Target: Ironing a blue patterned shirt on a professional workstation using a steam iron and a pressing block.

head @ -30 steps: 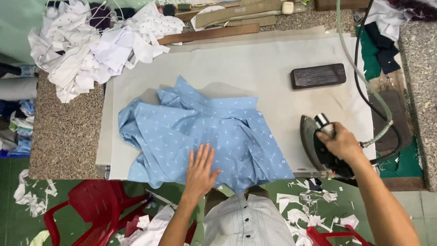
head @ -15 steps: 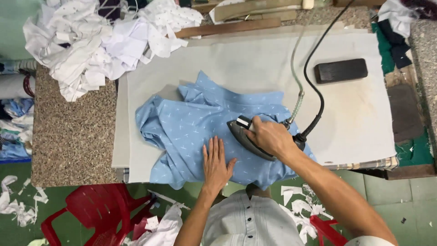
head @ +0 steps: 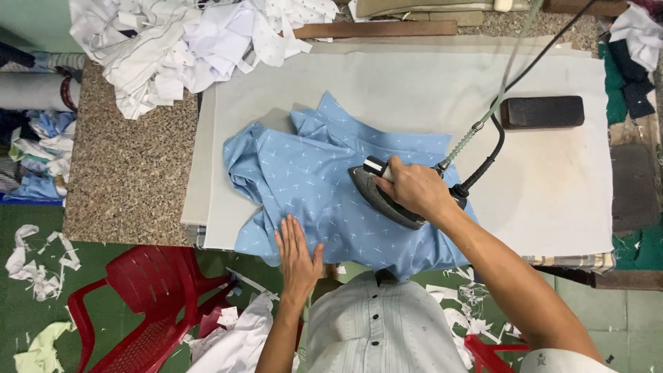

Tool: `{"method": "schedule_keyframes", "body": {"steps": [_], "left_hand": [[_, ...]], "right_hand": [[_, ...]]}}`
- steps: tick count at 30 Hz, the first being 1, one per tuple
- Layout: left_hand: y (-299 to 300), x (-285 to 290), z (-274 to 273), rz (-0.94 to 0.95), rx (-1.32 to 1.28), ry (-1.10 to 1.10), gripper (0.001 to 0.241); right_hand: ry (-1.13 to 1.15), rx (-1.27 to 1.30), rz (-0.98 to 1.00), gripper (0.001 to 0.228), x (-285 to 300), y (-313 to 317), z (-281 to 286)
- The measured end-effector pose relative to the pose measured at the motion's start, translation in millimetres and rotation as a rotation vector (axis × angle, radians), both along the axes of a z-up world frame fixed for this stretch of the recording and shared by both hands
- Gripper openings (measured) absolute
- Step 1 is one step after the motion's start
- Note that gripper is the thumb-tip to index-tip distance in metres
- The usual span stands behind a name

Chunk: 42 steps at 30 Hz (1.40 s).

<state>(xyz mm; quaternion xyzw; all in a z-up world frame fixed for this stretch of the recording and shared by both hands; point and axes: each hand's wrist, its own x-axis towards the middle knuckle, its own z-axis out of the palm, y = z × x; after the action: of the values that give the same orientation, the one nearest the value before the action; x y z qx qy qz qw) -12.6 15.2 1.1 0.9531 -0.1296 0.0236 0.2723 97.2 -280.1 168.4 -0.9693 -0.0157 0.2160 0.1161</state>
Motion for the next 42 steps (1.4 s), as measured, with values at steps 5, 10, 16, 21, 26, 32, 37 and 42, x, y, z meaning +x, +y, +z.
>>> {"method": "schedule_keyframes", "body": {"steps": [5,10,16,21,26,32,37,42], "left_hand": [[-13,-9,2,0.043,-0.011,-0.096,0.077],[-48,3,8,0.004,-0.009,-0.131,0.078],[-111,21,29,-0.095,-0.011,-0.003,0.079],[-158,28,25,-0.099,0.134,-0.058,0.08],[-173,28,2,-0.062,0.417,-0.072,0.089],[-171,30,3,-0.072,0.457,0.0,0.088],[-154,51,25,-0.093,0.194,0.096,0.081],[-152,123,58,-0.241,0.15,-0.115,0.064]], "right_hand": [[-0.041,0.041,0.004,0.049,-2,-2,-7],[-0.042,0.06,0.025,0.051,-19,-21,-28],[0.204,0.054,-0.045,0.059,-78,-112,9],[0.287,-0.006,-0.531,0.064,-132,-216,6],[0.193,0.166,-0.785,0.062,-136,-300,-40],[0.062,0.161,-0.913,0.071,-103,-352,-73],[-0.215,0.161,-0.861,0.065,-138,-363,-103],[-0.707,-0.517,-0.321,0.079,-184,-302,-98]]}}
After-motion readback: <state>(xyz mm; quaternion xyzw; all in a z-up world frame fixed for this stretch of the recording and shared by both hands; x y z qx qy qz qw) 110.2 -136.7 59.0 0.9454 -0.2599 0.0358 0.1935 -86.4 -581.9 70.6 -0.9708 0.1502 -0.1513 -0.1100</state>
